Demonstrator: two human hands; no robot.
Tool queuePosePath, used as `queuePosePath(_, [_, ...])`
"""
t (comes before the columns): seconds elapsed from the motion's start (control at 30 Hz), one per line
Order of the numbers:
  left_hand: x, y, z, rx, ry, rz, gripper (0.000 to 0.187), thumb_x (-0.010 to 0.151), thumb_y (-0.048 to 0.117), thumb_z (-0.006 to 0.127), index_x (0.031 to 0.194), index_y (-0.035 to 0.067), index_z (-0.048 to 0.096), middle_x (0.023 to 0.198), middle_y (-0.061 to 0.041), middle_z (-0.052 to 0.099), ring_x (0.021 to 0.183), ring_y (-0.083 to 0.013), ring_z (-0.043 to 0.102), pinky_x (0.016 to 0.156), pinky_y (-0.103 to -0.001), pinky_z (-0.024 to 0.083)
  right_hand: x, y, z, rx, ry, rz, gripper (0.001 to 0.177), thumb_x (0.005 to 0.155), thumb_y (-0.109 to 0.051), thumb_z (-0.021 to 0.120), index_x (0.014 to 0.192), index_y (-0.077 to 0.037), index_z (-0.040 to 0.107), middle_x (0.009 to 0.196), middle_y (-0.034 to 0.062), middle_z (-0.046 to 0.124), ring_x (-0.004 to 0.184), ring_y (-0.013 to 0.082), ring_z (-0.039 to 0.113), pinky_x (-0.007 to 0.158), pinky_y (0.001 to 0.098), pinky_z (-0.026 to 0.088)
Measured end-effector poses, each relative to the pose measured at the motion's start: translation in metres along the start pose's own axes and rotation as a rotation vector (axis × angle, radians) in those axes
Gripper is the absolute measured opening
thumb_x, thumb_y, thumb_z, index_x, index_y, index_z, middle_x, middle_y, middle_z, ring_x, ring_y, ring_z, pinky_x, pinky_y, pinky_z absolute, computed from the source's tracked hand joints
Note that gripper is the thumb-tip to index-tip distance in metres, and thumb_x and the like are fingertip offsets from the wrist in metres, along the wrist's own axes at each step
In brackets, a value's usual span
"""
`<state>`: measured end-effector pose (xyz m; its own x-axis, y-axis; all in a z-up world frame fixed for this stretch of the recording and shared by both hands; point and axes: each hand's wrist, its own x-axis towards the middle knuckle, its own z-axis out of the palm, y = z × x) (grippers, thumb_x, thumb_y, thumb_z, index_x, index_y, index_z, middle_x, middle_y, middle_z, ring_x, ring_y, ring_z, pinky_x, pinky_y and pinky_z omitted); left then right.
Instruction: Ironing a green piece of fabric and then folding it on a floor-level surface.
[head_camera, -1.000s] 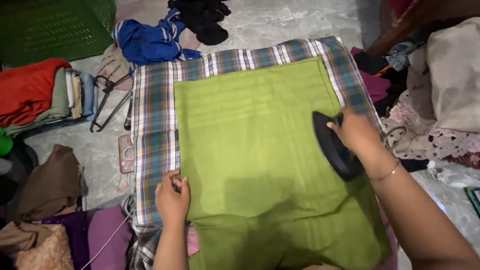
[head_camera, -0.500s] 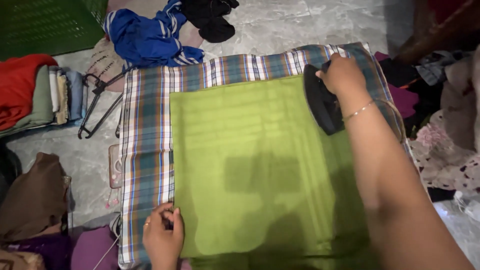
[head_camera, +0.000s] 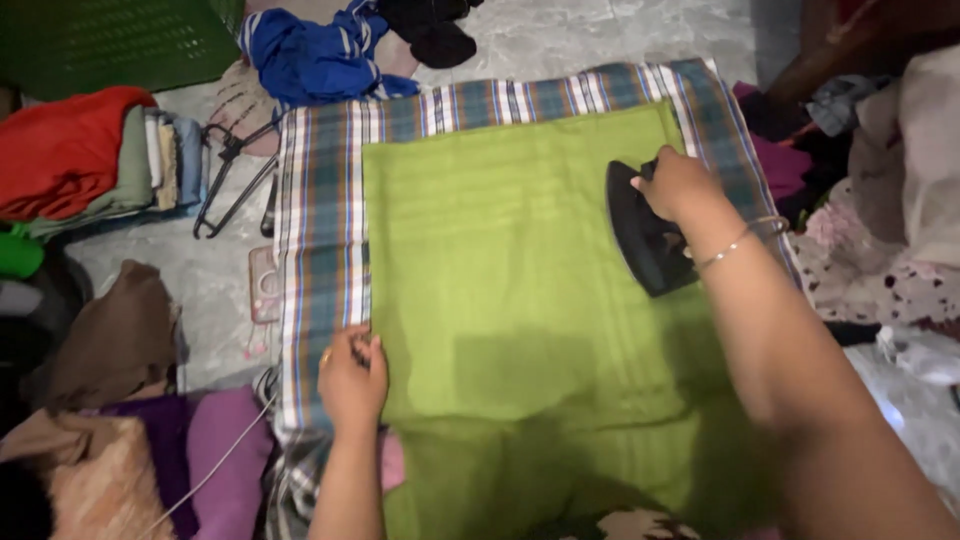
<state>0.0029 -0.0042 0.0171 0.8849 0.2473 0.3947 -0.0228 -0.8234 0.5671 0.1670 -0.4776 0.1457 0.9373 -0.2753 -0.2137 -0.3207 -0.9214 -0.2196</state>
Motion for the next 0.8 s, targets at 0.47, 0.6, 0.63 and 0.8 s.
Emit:
queuePosePath(0.47, [-0.008, -0.012, 0.006, -0.033, 0.008, 0.011, 0.019, 0.087, 0.019, 0.081, 0.101, 0.021, 0.068, 0.069, 0.003, 0.065, 0.078, -0.0251, 0.064, 0.08, -0.039, 0.054, -0.169, -0.001, -0.003, -0.062, -0.092, 0.049, 0.051, 0.101, -0.035, 0.061, 0.136, 0.001, 0.057, 0.115, 0.0355, 0.071, 0.115, 0.0502, 0.068, 0.092, 0.0569, 0.057])
queuePosePath(0.6, [-0.005, -0.012, 0.006, -0.045, 0.009, 0.023, 0.018, 0.088, 0.017, 0.079, 0.102, 0.02, 0.068, 0.07, 0.0, 0.066, 0.076, -0.0274, 0.063, 0.079, -0.041, 0.053, -0.14, -0.015, -0.004, -0.069, -0.035, 0.012, 0.05, 0.1, -0.035, 0.065, 0.133, 0.002, 0.06, 0.114, 0.0345, 0.072, 0.115, 0.0498, 0.068, 0.092, 0.0574, 0.056])
queuePosePath(0.63, [-0.006, -0.013, 0.006, -0.044, 0.008, 0.018, 0.018, 0.088, 0.017, 0.079, 0.102, 0.02, 0.068, 0.07, 0.0, 0.066, 0.076, -0.0274, 0.063, 0.079, -0.041, 0.053, -0.121, -0.013, 0.001, -0.072, -0.039, 0.01, 0.05, 0.1, -0.035, 0.065, 0.133, 0.002, 0.06, 0.114, 0.0345, 0.072, 0.115, 0.0498, 0.068, 0.092, 0.0574, 0.056])
queuePosePath(0.8, [-0.006, -0.014, 0.01, -0.017, -0.021, -0.049, 0.019, 0.087, 0.018, 0.08, 0.102, 0.023, 0.07, 0.069, 0.002, 0.067, 0.075, -0.0261, 0.063, 0.077, -0.039, 0.053, -0.022, -0.018, 0.019, -0.081, 0.067, -0.047, 0.05, 0.1, -0.035, 0.068, 0.132, 0.003, 0.061, 0.114, 0.0343, 0.071, 0.114, 0.0504, 0.066, 0.09, 0.0587, 0.055])
